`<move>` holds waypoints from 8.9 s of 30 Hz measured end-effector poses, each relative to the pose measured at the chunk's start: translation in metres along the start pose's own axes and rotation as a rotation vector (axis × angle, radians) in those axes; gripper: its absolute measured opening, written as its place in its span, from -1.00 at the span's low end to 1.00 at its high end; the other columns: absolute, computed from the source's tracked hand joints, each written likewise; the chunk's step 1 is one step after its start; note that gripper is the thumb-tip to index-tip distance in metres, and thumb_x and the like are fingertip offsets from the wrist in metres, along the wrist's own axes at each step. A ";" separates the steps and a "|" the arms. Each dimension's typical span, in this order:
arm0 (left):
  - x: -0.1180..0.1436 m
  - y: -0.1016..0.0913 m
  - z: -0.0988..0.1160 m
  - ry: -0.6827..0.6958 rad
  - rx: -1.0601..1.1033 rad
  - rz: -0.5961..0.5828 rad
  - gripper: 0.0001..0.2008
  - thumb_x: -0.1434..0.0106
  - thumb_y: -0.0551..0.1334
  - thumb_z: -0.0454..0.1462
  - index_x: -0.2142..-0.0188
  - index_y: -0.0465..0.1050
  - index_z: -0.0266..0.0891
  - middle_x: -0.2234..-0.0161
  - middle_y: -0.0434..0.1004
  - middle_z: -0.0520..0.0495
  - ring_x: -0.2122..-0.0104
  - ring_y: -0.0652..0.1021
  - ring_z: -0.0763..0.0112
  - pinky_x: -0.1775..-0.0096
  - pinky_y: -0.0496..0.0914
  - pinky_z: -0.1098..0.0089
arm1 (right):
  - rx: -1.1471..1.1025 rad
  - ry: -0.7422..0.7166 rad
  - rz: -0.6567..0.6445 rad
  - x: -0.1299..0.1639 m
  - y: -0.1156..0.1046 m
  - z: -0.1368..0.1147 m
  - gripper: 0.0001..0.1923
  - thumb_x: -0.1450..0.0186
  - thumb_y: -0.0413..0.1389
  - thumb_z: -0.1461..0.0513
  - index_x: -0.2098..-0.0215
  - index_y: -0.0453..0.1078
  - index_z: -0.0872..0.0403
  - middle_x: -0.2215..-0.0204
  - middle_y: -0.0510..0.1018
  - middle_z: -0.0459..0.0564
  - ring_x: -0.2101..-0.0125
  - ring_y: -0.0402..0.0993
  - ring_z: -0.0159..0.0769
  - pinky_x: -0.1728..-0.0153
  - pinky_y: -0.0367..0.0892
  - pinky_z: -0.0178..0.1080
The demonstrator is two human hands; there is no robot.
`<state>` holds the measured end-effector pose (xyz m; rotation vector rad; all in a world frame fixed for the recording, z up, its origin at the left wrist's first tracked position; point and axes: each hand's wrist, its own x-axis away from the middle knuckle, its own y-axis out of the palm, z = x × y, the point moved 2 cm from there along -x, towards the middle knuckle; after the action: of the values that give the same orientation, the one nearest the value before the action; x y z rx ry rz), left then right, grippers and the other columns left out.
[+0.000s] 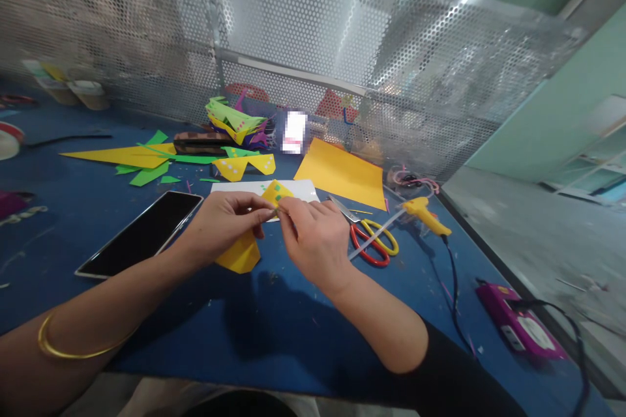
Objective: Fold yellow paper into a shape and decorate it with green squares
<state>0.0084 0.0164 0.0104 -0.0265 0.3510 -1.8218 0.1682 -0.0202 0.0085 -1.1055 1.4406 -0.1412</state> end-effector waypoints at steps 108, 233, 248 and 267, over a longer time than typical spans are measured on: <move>0.000 0.004 -0.002 -0.184 0.209 -0.028 -0.88 -0.10 0.34 -0.25 0.47 0.50 -0.27 0.71 0.40 0.13 0.73 0.39 0.58 0.60 0.25 0.53 | -0.691 0.533 0.030 -0.003 0.017 0.009 -0.90 -0.16 0.20 0.19 0.41 0.37 0.03 0.45 0.51 -0.12 0.38 0.43 -0.32 0.27 0.33 -0.21; 0.000 0.002 -0.004 -0.195 0.262 -0.056 -0.77 0.01 0.40 -0.16 0.43 0.51 -0.29 0.64 0.42 0.09 0.68 0.41 0.56 0.58 0.25 0.52 | -0.917 0.648 0.037 -0.007 0.013 0.012 -0.71 -0.10 0.25 0.23 0.20 0.40 0.07 0.53 0.50 -0.20 0.49 0.42 -0.40 0.36 0.33 -0.24; 0.003 0.002 0.001 -0.207 0.232 -0.056 -0.82 -0.02 0.35 -0.18 0.46 0.49 -0.26 0.71 0.38 0.09 0.69 0.38 0.53 0.60 0.22 0.52 | -0.918 0.656 0.036 -0.007 0.012 0.010 -0.72 -0.08 0.24 0.23 0.23 0.39 0.06 0.56 0.48 -0.21 0.50 0.41 -0.39 0.37 0.31 -0.23; 0.001 0.001 -0.002 -0.209 0.261 -0.031 -0.77 -0.06 0.39 -0.12 0.44 0.54 -0.26 0.65 0.38 0.10 0.70 0.35 0.57 0.62 0.23 0.50 | -0.953 0.649 0.026 -0.006 0.015 0.009 -0.73 -0.07 0.24 0.23 0.24 0.39 0.05 0.56 0.48 -0.21 0.50 0.41 -0.39 0.39 0.32 -0.23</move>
<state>0.0090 0.0157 0.0077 -0.0402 -0.0353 -1.8634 0.1661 -0.0038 0.0010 -1.9186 2.1946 0.2674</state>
